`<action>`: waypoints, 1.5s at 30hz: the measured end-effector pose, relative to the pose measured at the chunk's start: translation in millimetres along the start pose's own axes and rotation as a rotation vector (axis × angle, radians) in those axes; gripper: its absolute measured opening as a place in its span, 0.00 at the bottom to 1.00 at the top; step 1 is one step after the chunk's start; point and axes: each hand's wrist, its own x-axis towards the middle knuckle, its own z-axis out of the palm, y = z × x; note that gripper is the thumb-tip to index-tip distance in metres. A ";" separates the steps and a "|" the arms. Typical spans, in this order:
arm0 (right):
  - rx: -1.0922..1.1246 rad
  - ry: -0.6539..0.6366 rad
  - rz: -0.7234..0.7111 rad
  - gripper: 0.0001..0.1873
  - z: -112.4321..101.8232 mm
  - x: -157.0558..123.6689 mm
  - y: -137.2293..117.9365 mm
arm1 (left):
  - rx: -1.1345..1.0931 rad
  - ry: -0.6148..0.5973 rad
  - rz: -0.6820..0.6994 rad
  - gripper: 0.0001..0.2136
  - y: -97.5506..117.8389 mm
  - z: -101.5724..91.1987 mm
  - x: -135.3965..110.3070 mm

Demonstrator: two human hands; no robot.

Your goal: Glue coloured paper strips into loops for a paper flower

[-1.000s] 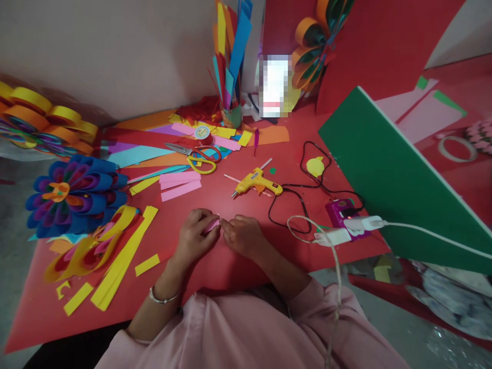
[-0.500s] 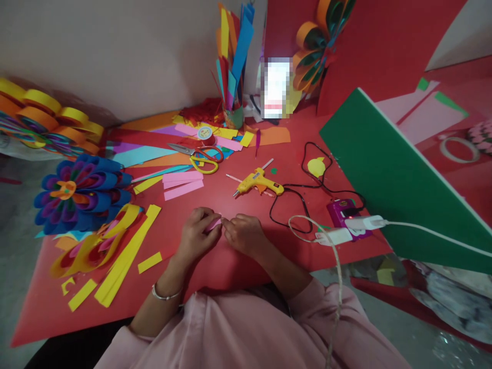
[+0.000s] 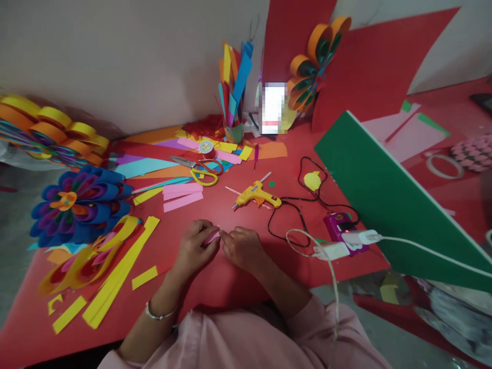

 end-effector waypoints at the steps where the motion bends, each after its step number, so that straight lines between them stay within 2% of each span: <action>1: -0.004 0.005 0.000 0.19 0.1 0.1 -0.2 | -0.003 0.005 -0.001 0.09 0.0 0.2 0.0; 13: 0.011 0.080 -0.034 0.18 1.5 0.6 -0.9 | 0.016 0.019 -0.008 0.10 0.8 0.9 -0.4; 26: 0.019 0.083 -0.027 0.19 1.4 -1.4 2.2 | 0.030 -0.021 0.014 0.10 -0.4 -1.9 -0.3; 35: 0.029 0.020 0.036 0.20 0.9 -3.3 0.3 | 0.021 -0.030 -0.003 0.10 -1.4 -1.4 -2.0; 40: 0.127 0.132 0.067 0.19 0.9 0.2 -0.1 | -0.025 -0.006 0.001 0.11 -5.1 0.9 -2.0; 45: 0.317 0.229 0.167 0.19 -2.3 4.7 -0.2 | -0.062 0.005 0.009 0.11 -9.2 2.3 -2.2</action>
